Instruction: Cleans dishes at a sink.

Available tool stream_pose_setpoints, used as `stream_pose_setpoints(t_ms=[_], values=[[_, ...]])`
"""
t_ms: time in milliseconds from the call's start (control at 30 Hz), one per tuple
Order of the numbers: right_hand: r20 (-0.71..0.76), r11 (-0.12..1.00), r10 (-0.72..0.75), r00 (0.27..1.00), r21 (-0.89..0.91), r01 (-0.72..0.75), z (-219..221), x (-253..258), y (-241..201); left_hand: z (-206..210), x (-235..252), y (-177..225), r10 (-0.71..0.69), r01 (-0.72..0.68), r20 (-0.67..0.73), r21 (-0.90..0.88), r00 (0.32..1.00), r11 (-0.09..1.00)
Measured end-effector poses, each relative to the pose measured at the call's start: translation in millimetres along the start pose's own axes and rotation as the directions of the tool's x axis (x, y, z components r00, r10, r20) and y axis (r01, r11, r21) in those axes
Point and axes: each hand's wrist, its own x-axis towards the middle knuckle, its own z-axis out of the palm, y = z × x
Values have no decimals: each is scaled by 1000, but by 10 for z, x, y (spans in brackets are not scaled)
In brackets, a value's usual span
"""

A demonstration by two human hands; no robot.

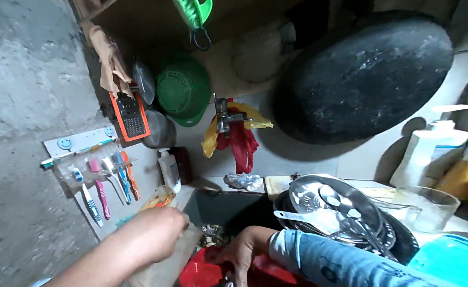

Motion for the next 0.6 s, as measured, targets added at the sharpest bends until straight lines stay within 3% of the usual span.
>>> stream_pose_setpoints(t_ms=[100,167,233,300,400,467,533,600], values=[[22,996,-5,1000,92,3,-28,-48,12,185,-390,-384,-84,48,-202,-177,976,983],[18,991,4,1000,136,-6,-50,-62,39,467,-714,-713,-114,16,-368,-260,923,966],[-17,985,-21,1000,172,24,-32,-72,107,796,-1032,-979,-153,-1,-414,-349,897,937],[-37,969,22,999,248,-12,12,-97,56,1182,-1271,-1104,-199,5,-329,-507,923,862],[-149,898,372,916,307,-314,130,-108,-797,1977,-1298,-1066,-240,96,-91,-739,966,667],[-121,910,279,952,349,-223,88,-167,-849,2640,-1032,-919,-194,171,69,-798,979,577],[25,901,78,997,426,-81,-60,-166,-299,3324,-592,-679,-138,317,290,-774,947,548],[94,884,36,995,460,-76,-125,-102,3,4017,-156,-380,-97,394,415,-728,905,560]])
